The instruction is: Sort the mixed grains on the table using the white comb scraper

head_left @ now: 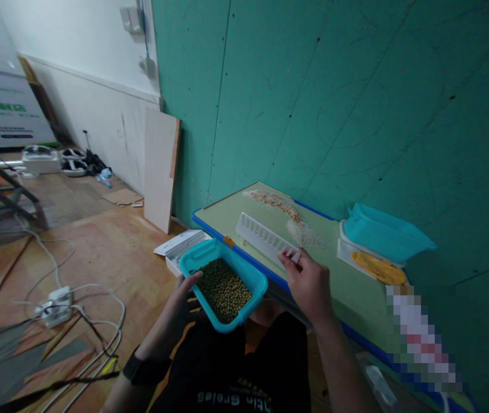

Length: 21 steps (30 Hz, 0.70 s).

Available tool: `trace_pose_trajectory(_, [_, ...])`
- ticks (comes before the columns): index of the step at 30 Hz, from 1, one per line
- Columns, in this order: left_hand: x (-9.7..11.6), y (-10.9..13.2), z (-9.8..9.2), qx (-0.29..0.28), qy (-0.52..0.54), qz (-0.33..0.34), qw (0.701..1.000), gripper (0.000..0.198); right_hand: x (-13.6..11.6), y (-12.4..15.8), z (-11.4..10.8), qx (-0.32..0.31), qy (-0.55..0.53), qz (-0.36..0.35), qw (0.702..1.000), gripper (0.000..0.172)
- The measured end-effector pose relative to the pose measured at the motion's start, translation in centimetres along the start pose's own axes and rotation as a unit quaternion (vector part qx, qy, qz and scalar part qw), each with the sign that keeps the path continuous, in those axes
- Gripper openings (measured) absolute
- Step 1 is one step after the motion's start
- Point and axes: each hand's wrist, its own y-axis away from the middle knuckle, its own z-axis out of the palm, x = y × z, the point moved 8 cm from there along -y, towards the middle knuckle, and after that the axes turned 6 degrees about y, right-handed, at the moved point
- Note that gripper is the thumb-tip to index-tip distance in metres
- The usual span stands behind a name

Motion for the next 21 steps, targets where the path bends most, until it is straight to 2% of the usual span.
trace_pose_trajectory(6, [-0.1, -0.1, 0.0, 0.0, -0.006, 0.0, 1.0, 0.096, 0.3, 2.0, -2.2, 0.04, 0.033, -0.015, 0.999, 0.038])
trace_pose_trajectory(13, [-0.3, -0.3, -0.1, 0.004, -0.009, -0.004, 1.0, 0.099, 0.3, 2.9, -1.8, 0.043, 0.042, -0.021, 0.998, 0.033])
trace_pose_trajectory(21, [0.1, 0.5, 0.6, -0.005, -0.005, 0.005, 1.0, 0.094, 0.0, 2.9, -1.9, 0.028, 0.036, -0.019, 0.999, 0.037])
